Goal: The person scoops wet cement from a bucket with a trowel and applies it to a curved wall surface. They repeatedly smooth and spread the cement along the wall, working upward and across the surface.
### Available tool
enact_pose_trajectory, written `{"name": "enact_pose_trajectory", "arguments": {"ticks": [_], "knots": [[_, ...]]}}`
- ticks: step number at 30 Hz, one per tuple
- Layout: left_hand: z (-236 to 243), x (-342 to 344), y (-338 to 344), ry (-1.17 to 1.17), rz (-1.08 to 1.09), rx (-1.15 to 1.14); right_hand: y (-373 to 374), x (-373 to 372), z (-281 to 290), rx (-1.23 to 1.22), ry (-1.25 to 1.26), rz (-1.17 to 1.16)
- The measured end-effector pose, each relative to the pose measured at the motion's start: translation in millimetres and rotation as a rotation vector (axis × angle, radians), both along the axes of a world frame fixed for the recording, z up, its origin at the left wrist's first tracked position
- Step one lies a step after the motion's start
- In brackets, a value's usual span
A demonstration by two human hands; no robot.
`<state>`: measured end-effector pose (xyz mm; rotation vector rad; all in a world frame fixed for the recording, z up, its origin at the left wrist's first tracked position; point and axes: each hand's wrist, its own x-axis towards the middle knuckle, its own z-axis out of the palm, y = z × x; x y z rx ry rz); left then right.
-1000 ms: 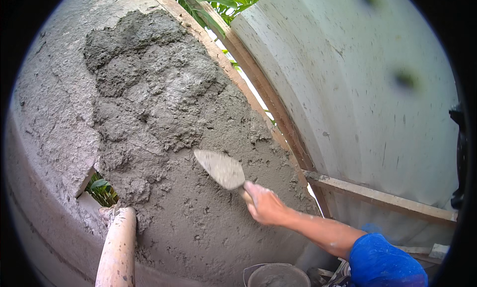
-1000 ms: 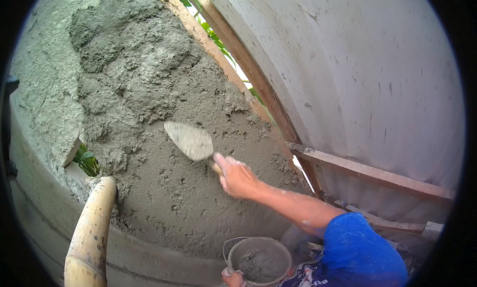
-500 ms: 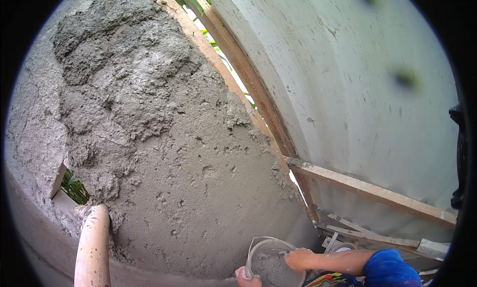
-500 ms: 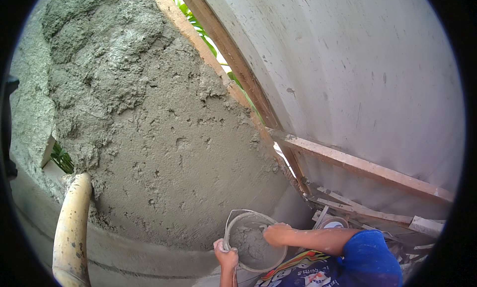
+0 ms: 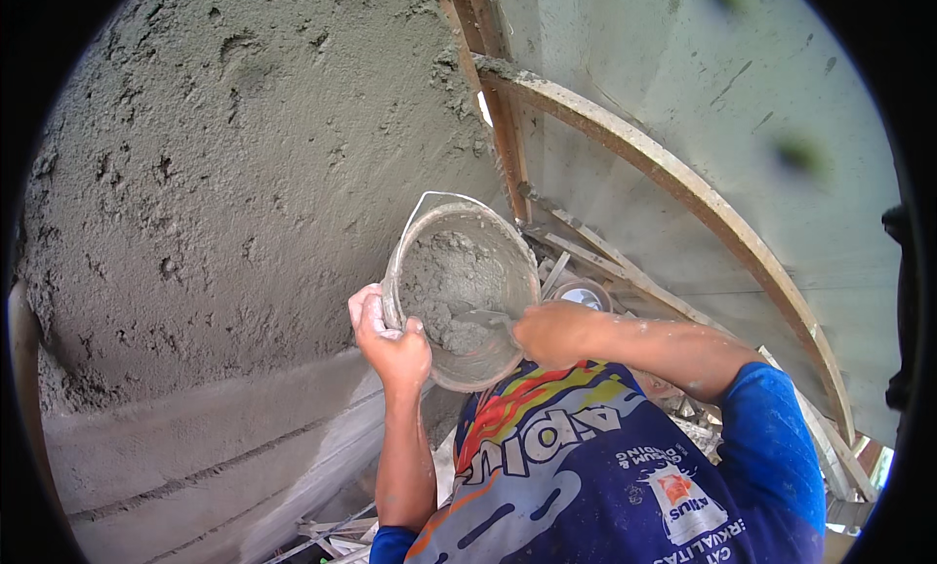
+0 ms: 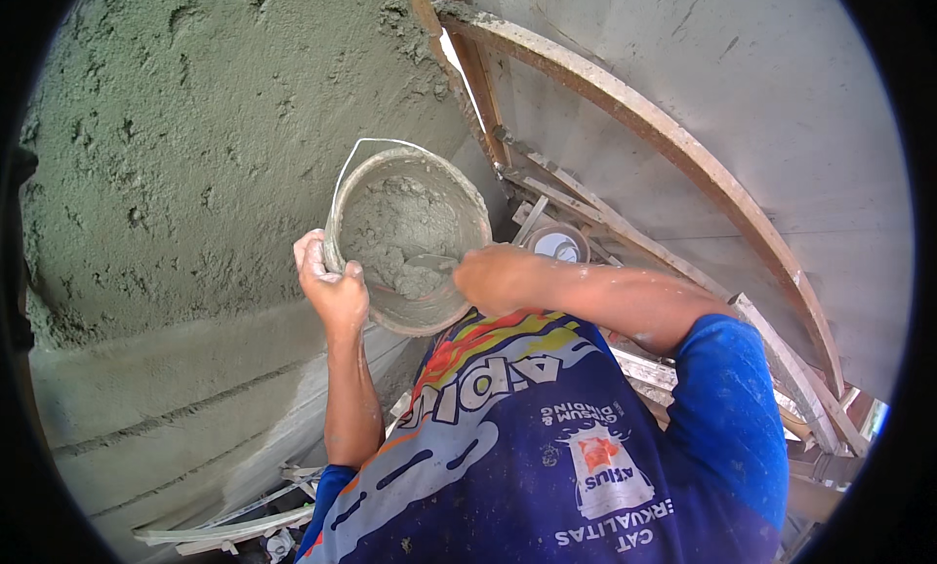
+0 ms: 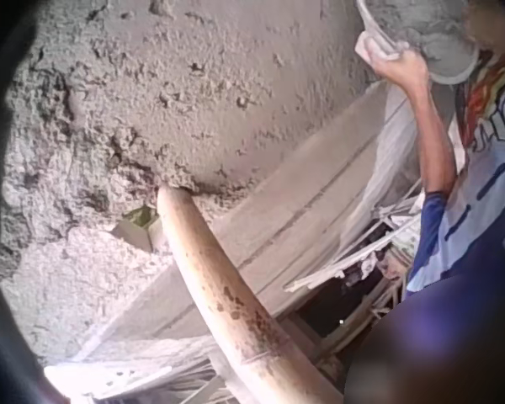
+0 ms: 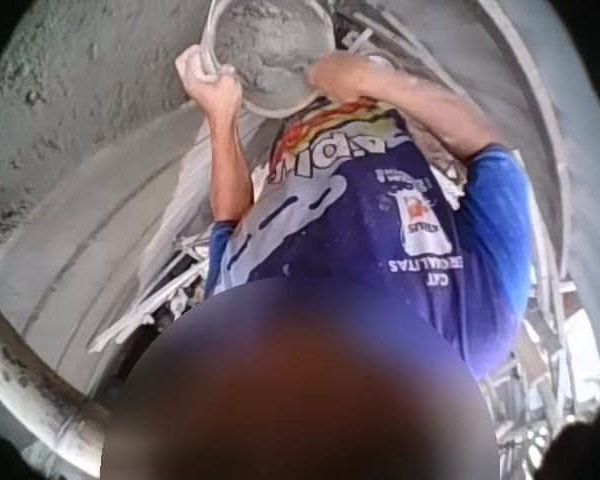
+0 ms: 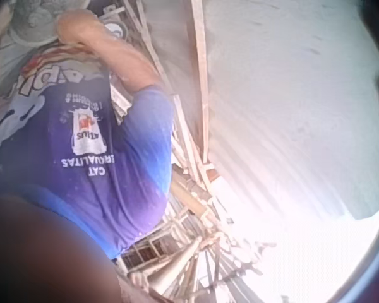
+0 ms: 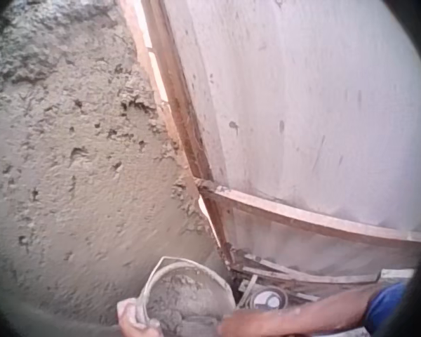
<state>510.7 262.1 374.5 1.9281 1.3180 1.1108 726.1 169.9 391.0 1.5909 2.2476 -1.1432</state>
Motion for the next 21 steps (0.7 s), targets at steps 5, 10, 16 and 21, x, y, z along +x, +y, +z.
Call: {"name": "enact_pose_trajectory", "arguments": {"ticks": [5,10,16,21], "knots": [[23.3,14.7,0.1,0.03,-0.053,0.038,17.1,53.5,18.1,-0.009,-0.009,-0.118],[18.2,16.8,-6.0,-0.043,-0.147,0.074,9.2,47.0,-13.4,-0.67,0.468,-0.491],[2.9,4.6,4.1,-0.084,-0.129,-0.01,-19.6,-2.8,-53.1,-0.617,0.999,-0.618],[-15.9,-24.8,13.0,-0.48,0.042,-0.331,-38.5,6.5,-45.3,-0.556,1.426,-0.601]]}}
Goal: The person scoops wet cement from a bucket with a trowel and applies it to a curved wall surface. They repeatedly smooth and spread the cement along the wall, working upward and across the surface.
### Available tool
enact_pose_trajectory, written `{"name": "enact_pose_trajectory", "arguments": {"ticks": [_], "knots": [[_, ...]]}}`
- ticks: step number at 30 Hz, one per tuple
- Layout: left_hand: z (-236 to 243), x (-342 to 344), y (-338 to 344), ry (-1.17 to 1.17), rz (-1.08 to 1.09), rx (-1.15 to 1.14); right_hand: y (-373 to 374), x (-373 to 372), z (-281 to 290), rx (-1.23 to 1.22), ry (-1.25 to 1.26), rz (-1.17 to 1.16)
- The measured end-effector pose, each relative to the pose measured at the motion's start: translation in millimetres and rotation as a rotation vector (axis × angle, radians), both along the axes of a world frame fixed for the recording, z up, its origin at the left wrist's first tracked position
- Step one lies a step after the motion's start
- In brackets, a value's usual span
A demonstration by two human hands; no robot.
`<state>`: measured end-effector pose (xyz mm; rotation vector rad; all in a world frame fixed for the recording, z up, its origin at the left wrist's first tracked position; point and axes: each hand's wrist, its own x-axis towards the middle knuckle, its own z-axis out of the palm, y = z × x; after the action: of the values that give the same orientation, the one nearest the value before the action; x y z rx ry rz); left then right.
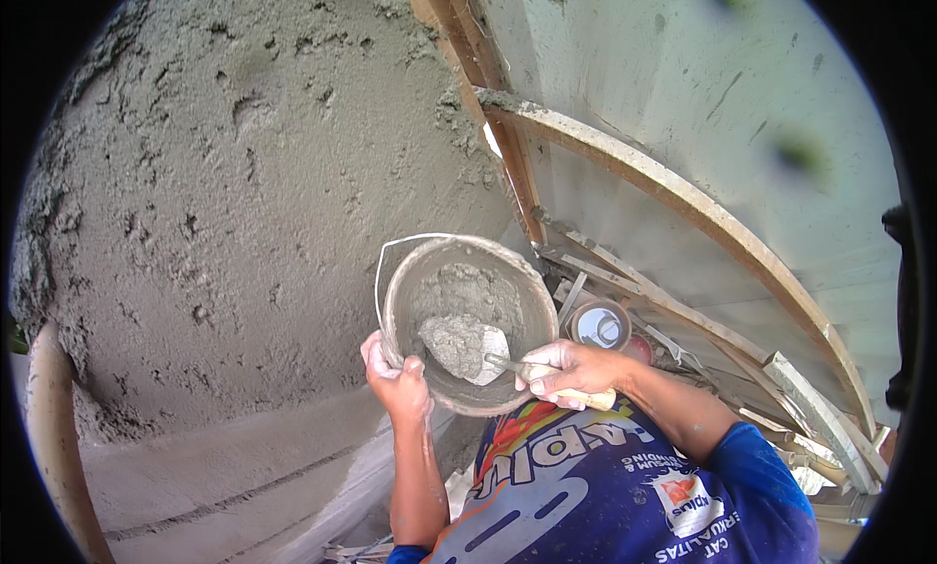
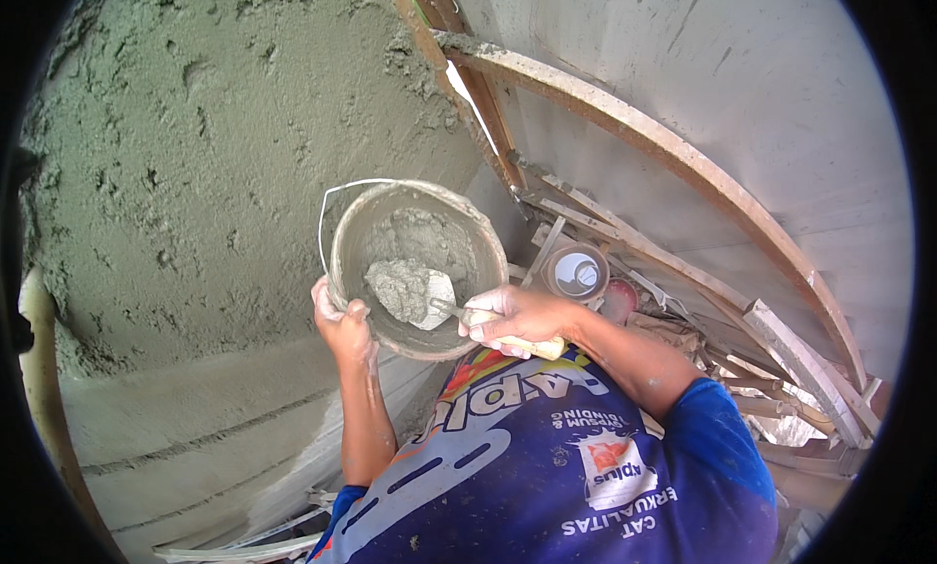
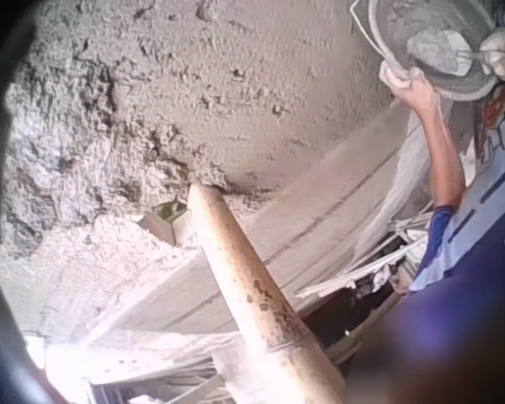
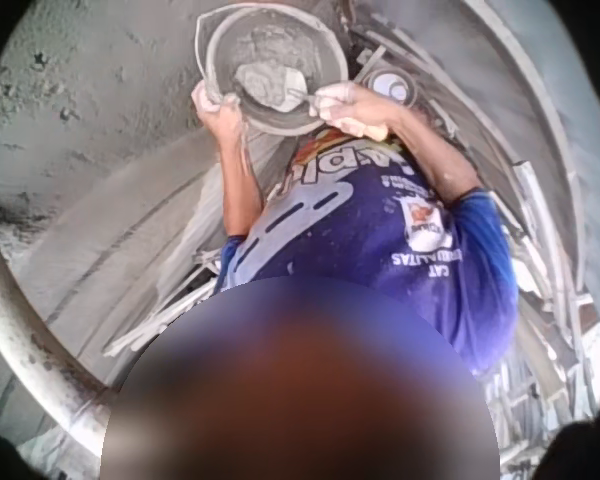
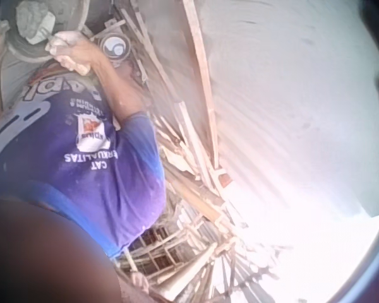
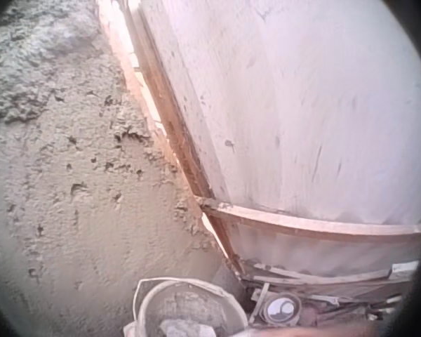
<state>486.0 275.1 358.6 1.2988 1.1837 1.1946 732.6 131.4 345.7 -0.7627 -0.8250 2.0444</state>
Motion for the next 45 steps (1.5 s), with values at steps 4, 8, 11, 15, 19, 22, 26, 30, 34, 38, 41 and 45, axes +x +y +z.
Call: {"name": "enact_pose_trajectory", "arguments": {"ticks": [4,8,11,15,19,22,26,30,34,38,41,45], "knots": [[-15.1,-27.8,-5.7,0.15,0.082,-0.09,5.2,19.0,34.5,-0.108,0.135,-0.181],[-30.9,-48.6,-5.1,0.182,0.199,-0.131,43.1,37.3,80.1,0.128,0.418,-0.368],[-52.5,-71.9,-12.2,0.163,0.281,-0.277,63.9,49.1,117.4,0.282,0.556,-0.523],[-95.4,-117.1,-23.8,0.312,0.362,-0.259,101.3,61.5,180.8,0.553,0.635,-0.708],[-132.9,-162.8,-31.3,0.65,0.37,-0.089,157.8,64.4,245.1,0.882,0.57,-1.023],[-147.2,-183.0,-41.2,0.503,0.465,-0.2,223.2,68.8,292.4,1.086,0.172,-1.611],[-151.7,-189.5,-57.3,0.454,0.461,-0.212,301.4,77.1,331.1,1.096,-0.154,-2.069],[-147.2,-175.3,-60.5,0.628,0.463,-0.154,275.5,35.8,275.7,0.822,-0.83,-0.913],[-129.9,-152.7,-54.5,0.525,0.474,-0.174,138.8,-72.0,140.6,1.185,-0.7,-0.247],[-117.5,-132.6,-52.3,0.388,0.484,-0.241,91.7,-85.5,69.5,1.175,-0.551,-0.105],[-119.5,-125.3,-44.0,0.331,0.427,-0.115,89.6,-31.6,63.7,1.067,-0.793,0.002],[-108.5,-114.3,-32.6,0.299,0.409,-0.045,81.4,11.8,77.1,0.806,-1.152,0.135]]}}
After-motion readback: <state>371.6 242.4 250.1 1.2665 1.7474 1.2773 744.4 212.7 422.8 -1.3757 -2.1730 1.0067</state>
